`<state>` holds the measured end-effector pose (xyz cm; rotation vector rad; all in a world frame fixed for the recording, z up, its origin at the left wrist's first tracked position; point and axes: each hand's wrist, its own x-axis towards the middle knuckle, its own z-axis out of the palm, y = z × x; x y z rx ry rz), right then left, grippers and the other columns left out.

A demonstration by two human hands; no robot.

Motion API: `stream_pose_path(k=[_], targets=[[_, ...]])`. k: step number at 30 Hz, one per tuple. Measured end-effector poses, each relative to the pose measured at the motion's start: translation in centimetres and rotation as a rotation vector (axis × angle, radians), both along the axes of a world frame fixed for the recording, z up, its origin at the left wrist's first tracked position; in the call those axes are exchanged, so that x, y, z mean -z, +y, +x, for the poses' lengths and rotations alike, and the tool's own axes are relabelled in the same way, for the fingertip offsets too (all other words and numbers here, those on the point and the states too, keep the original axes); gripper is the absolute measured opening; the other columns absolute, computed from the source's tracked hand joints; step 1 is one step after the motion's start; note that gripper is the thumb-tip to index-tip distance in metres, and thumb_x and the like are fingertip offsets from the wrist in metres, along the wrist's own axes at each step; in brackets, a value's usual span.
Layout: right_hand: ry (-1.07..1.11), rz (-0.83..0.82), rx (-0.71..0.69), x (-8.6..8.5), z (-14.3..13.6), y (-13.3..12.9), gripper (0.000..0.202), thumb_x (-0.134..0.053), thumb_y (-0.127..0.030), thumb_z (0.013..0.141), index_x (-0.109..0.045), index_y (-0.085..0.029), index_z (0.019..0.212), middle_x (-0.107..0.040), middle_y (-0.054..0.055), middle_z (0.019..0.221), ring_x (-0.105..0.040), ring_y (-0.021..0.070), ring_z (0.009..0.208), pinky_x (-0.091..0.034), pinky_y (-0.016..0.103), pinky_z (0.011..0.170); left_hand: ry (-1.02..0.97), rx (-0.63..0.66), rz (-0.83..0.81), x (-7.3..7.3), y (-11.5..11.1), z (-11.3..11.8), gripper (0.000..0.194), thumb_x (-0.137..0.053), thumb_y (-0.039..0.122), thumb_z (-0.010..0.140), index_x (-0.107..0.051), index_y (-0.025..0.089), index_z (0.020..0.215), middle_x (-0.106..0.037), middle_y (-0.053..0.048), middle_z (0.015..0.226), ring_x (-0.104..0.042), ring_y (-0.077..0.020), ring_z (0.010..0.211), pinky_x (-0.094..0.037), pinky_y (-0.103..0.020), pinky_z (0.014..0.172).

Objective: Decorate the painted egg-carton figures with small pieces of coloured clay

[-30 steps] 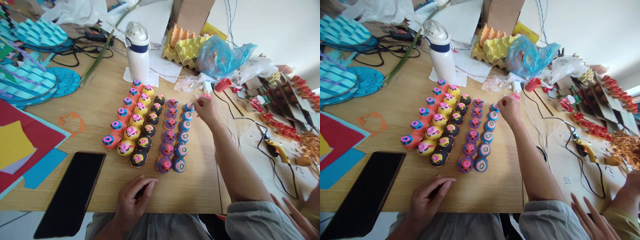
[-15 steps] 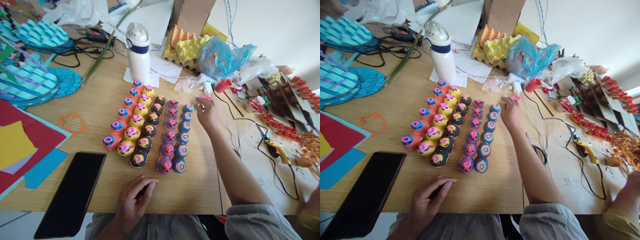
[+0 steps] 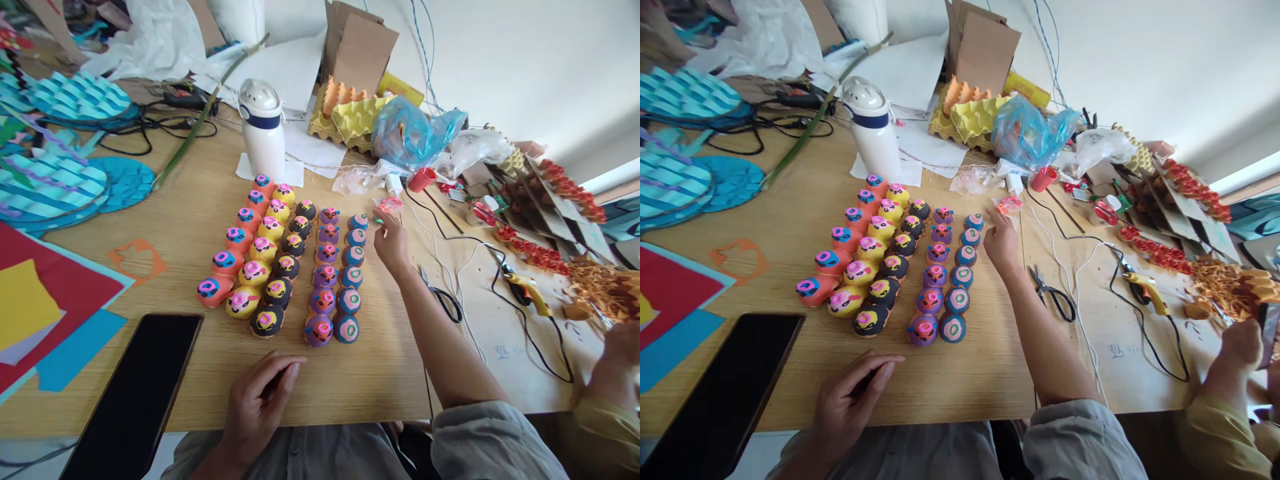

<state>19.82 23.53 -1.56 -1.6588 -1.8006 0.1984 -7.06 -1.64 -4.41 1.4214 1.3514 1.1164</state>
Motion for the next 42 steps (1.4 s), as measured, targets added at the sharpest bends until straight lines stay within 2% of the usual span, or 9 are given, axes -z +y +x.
stream_pose_path(k=[3, 6, 8, 13, 18, 24, 29, 35, 42], targets=[[0.157, 0.079, -0.004, -1.4, -1.4, -2.1, 0.044, -0.041, -0.006, 0.082, -0.074, -0.020, 0.108, -0.078, 0.009, 0.109, -0.071, 0.0238, 0.105, -0.056, 0.043, 0.098, -0.164, -0.108, -0.148, -0.5, -0.1, 0.2, 0.023, -0.066, 0.036, 0.092, -0.081, 0.021, 0.100, -0.065, -0.002, 0.070, -0.057, -0.0126, 0.059, -0.047, -0.022, 0.055], [0.258, 0.167, -0.110, -3.4, -4.1, -6.2, 0.037, -0.043, -0.009, 0.087, -0.074, -0.023, 0.099, -0.078, 0.006, 0.100, -0.070, 0.0214, 0.095, -0.057, 0.040, 0.091, -0.519, -0.186, -0.334, -1.4, 0.4, 0.5, 0.030, -0.070, 0.041, 0.087, -0.080, 0.019, 0.104, -0.050, 0.003, 0.057, -0.041, -0.0078, 0.047, -0.038, -0.019, 0.044], [0.268, 0.189, -0.252, -4.3, -6.4, -9.6, 0.035, -0.045, -0.009, 0.090, -0.074, -0.026, 0.101, -0.077, 0.004, 0.093, -0.069, 0.0216, 0.091, -0.058, 0.040, 0.088, -0.761, -0.266, -0.446, -2.2, 1.0, 0.8, 0.030, -0.074, 0.038, 0.082, -0.080, 0.018, 0.103, -0.061, 0.000, 0.068, -0.044, -0.0065, 0.050, -0.041, -0.018, 0.045], [0.027, 0.126, -0.759, -3.9, -11.5, -16.7, 0.026, -0.057, -0.019, 0.094, -0.072, -0.024, 0.114, -0.077, 0.006, 0.120, -0.066, 0.0256, 0.114, -0.058, 0.044, 0.099, -0.938, -0.467, -0.469, -3.7, 2.1, 1.6, 0.026, -0.077, 0.026, 0.075, -0.082, 0.021, 0.101, -0.077, -0.007, 0.104, -0.071, -0.0156, 0.094, -0.059, -0.019, 0.075], [0.056, 0.166, -0.718, -2.0, -13.1, -18.7, 0.027, -0.062, -0.029, 0.097, -0.070, -0.021, 0.121, -0.075, 0.008, 0.127, -0.062, 0.0266, 0.123, -0.056, 0.045, 0.106, -0.949, -0.439, -0.432, -4.6, 2.0, 1.3, 0.036, -0.075, 0.027, 0.080, -0.078, 0.027, 0.116, -0.071, -0.004, 0.134, -0.064, -0.0174, 0.126, -0.057, -0.014, 0.083], [0.199, 0.161, -0.631, -2.0, -12.2, -18.6, 0.015, -0.060, -0.022, 0.096, -0.070, -0.024, 0.108, -0.077, 0.008, 0.117, -0.067, 0.0239, 0.111, -0.058, 0.042, 0.094, -0.842, -0.292, -0.379, -4.3, 1.8, 1.1, 0.038, -0.078, 0.037, 0.081, -0.078, 0.022, 0.116, -0.074, -0.009, 0.125, -0.072, -0.0220, 0.106, -0.061, -0.025, 0.078], [0.370, 0.082, -0.485, -1.4, -10.4, -19.7, 0.010, -0.057, -0.024, 0.097, -0.066, -0.022, 0.092, -0.070, 0.004, 0.078, -0.065, 0.0181, 0.070, -0.051, 0.031, 0.063, -0.411, -0.314, -0.259, -2.4, 1.2, 0.1, 0.032, -0.071, 0.042, 0.087, -0.079, 0.016, 0.103, -0.078, -0.006, 0.092, -0.072, -0.0173, 0.081, -0.058, -0.025, 0.077], [0.374, -0.131, -0.562, 0.8, -9.7, -21.7, 0.022, -0.054, -0.029, 0.100, -0.064, -0.019, 0.084, -0.062, 0.000, 0.066, -0.055, 0.0115, 0.057, -0.040, 0.024, 0.053, -0.042, -0.028, -0.170, -1.6, 1.2, 0.6, 0.028, -0.060, 0.039, 0.092, -0.078, 0.018, 0.099, -0.079, -0.009, 0.102, -0.074, -0.0233, 0.096, -0.058, -0.032, 0.086], [0.394, -0.123, -0.480, 2.1, -8.6, -20.7, 0.017, -0.057, -0.026, 0.099, -0.067, -0.020, 0.086, -0.070, 0.003, 0.074, -0.064, 0.0138, 0.066, -0.047, 0.024, 0.061, 0.031, 0.042, -0.026, -0.9, 2.8, 1.8, 0.025, -0.056, 0.030, 0.094, -0.077, 0.017, 0.102, -0.076, -0.013, 0.112, -0.072, -0.0233, 0.102, -0.058, -0.034, 0.090]])
